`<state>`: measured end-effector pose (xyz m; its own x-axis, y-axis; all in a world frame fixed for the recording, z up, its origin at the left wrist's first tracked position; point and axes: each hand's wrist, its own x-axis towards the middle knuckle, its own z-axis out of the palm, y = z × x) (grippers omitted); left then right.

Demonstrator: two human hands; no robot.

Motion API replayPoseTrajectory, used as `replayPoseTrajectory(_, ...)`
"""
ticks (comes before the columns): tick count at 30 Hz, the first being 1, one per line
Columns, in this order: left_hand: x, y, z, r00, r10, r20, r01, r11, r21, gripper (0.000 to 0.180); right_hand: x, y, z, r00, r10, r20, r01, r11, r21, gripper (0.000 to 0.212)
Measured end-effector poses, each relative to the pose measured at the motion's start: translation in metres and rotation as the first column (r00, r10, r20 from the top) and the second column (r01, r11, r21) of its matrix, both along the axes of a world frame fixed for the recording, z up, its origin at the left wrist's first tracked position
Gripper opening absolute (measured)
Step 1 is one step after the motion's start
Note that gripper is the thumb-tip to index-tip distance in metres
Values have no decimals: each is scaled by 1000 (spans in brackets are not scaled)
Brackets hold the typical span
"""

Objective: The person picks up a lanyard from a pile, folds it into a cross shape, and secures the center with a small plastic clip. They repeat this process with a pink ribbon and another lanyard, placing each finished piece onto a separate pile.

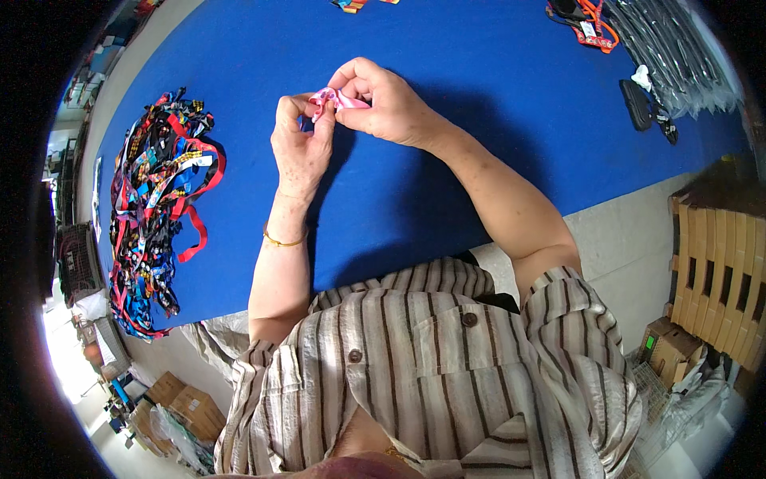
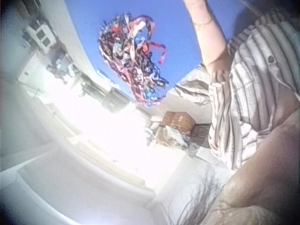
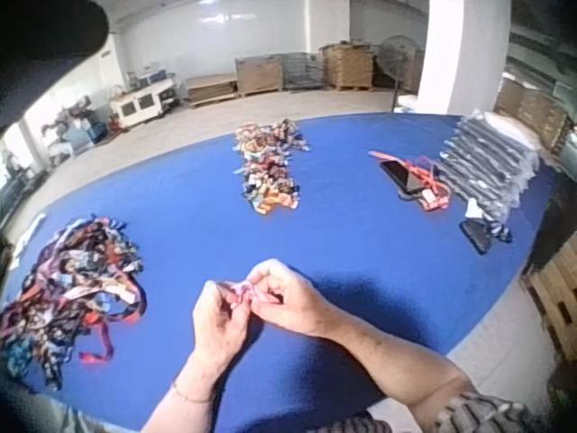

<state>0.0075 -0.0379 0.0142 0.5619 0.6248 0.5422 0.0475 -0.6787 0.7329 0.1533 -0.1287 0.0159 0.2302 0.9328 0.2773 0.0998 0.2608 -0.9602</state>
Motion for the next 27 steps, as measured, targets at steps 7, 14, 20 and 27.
replayPoseTrajectory(7,-4,10,-8,1000,-28,6,27,984,179,19,4,-3,13,943,26,-331,-104,970,-218,22)
replayPoseTrajectory(14,0,6,-3,993,-118,2,110,929,353,27,9,-4,0,860,-8,-509,-155,949,-276,34)
replayPoseTrajectory(20,-1,9,-4,991,-132,-18,128,897,423,23,14,-6,14,847,76,-526,-327,855,-403,27)
replayPoseTrajectory(27,4,6,-8,981,-195,12,182,934,307,22,22,-7,4,922,12,-387,-188,888,-420,22)
